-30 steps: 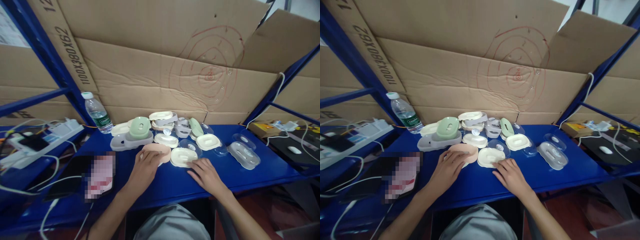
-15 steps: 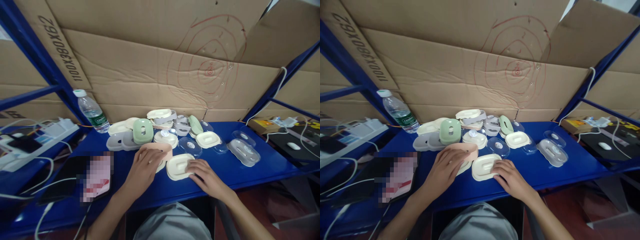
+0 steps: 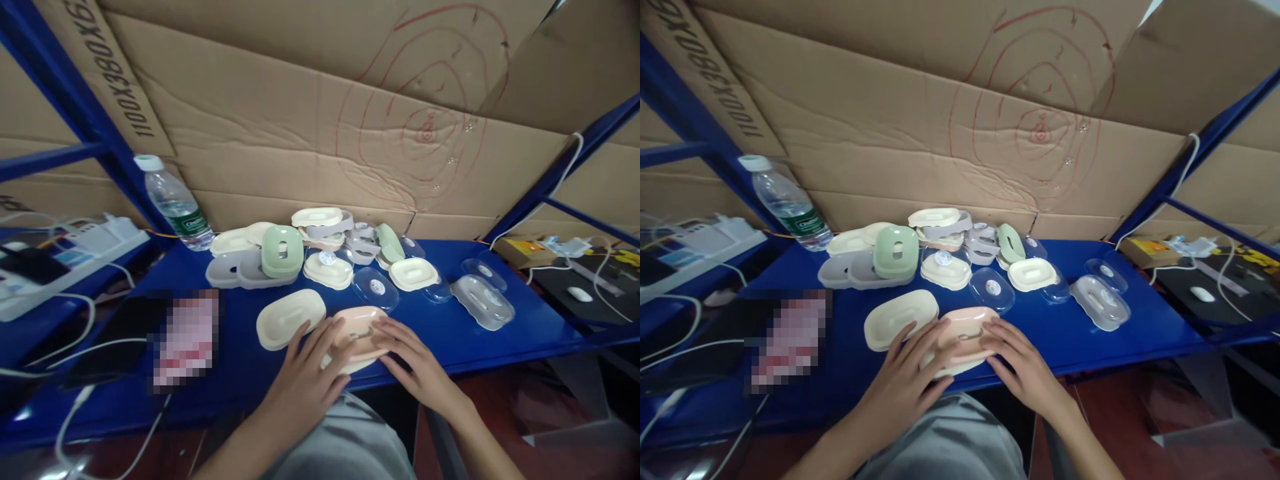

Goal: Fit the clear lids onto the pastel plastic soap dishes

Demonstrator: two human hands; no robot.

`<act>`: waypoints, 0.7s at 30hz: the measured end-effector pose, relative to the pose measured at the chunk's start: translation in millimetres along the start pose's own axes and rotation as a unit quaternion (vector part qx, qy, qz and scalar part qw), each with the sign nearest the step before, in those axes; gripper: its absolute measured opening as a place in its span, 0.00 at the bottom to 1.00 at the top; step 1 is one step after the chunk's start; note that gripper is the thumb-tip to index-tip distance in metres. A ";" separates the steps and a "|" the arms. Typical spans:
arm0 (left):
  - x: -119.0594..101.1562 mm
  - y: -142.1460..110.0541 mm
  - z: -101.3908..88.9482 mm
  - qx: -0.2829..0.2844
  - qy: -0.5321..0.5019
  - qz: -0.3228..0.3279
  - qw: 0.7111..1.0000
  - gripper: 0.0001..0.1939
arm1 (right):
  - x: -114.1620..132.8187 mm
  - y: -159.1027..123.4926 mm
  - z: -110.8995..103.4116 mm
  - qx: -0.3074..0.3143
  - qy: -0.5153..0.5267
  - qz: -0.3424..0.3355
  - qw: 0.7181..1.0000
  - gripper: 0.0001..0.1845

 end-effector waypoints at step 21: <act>41.7 -40.1 8.5 0.003 -0.106 -0.111 0.988 0.09 | -66.0 31.5 -20.6 -0.110 -0.107 0.199 0.968 0.24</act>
Point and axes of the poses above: each hand's wrist, its own y-axis towards the middle knuckle, its own z-axis out of the palm, x = y × z, the point moved 10 cm from there along y, towards the middle knuckle, and after that the axes turned 10 degrees about x, right-handed, at the moved point
